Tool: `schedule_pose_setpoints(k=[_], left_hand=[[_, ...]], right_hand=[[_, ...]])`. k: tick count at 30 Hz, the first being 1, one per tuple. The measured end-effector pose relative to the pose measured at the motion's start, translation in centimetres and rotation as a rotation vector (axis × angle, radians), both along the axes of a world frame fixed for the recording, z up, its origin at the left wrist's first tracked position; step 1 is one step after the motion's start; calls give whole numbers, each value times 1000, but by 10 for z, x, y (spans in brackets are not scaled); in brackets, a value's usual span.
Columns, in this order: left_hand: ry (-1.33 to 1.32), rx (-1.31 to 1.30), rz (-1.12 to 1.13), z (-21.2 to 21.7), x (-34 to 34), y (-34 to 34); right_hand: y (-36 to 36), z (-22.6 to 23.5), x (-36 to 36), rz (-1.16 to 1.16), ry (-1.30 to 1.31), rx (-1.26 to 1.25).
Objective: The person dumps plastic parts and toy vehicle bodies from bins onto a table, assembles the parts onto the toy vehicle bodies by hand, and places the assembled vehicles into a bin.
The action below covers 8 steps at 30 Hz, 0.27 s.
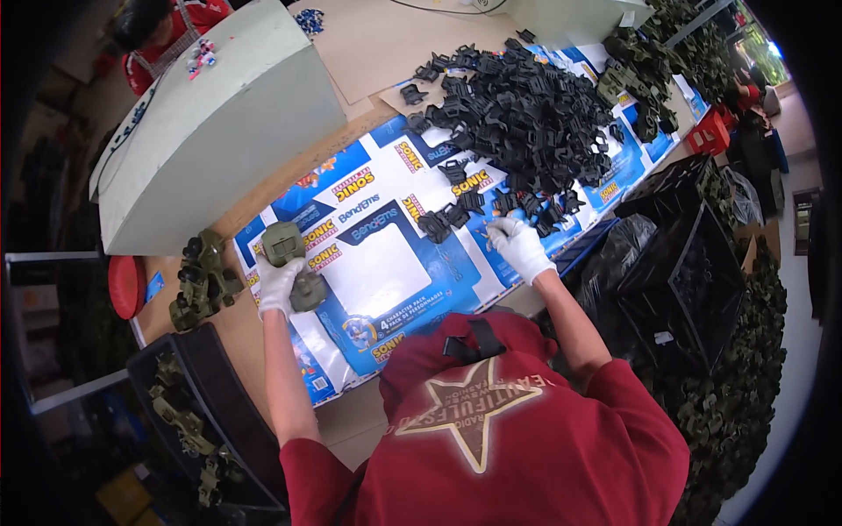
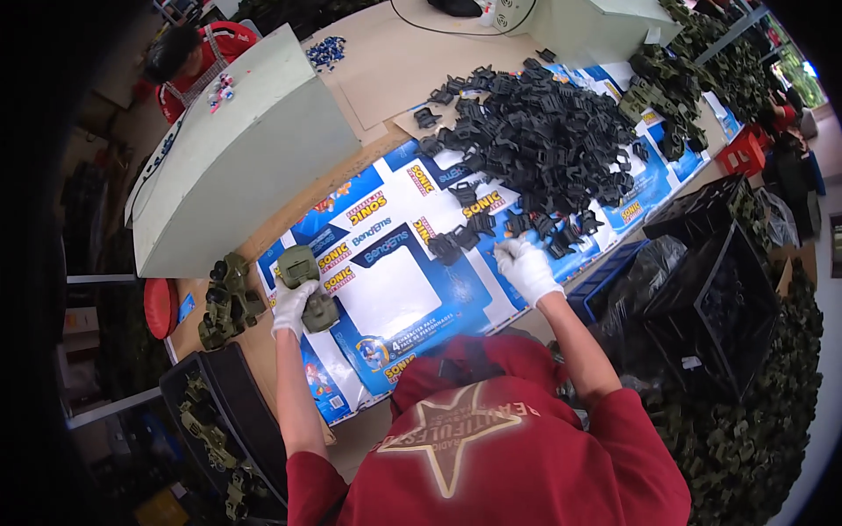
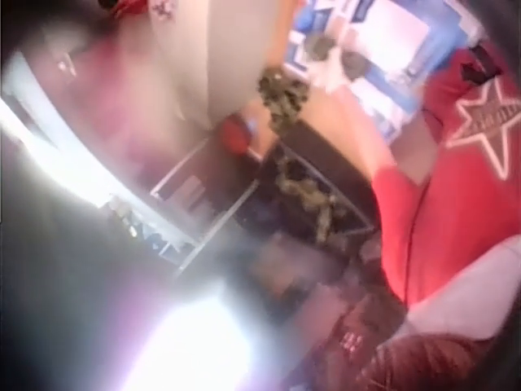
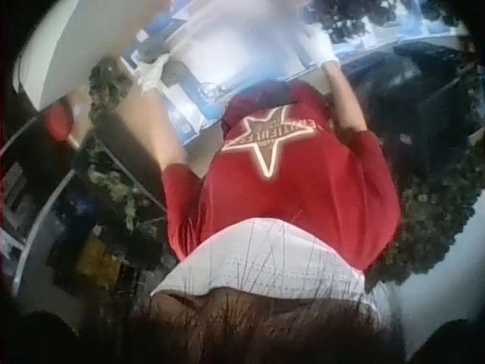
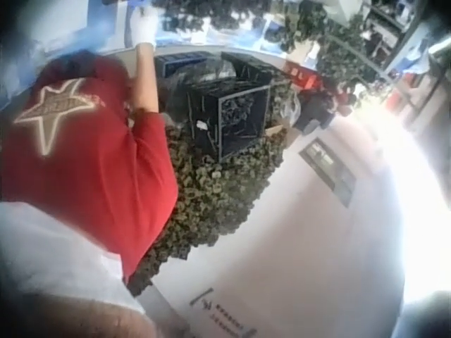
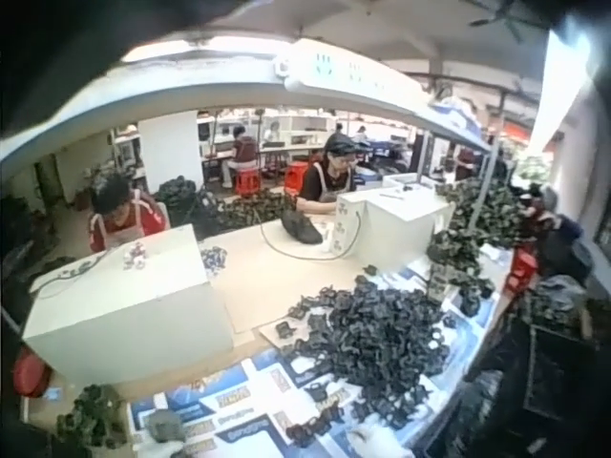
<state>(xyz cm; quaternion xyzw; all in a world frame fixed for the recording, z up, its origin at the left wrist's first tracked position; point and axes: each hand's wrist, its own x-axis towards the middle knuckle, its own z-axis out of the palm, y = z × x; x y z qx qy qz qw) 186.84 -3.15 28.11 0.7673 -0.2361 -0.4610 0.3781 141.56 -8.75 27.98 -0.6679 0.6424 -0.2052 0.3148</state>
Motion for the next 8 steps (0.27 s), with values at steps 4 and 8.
schedule_pose_setpoints(k=[4, 8], left_hand=[[630, -346, 518, -69, -57, 61], [603, -213, 614, -82, -90, 116]], right_hand=[[-33, 7, 11, 47, 205, -125], [-78, -10, 18, 535, 409, -130]])
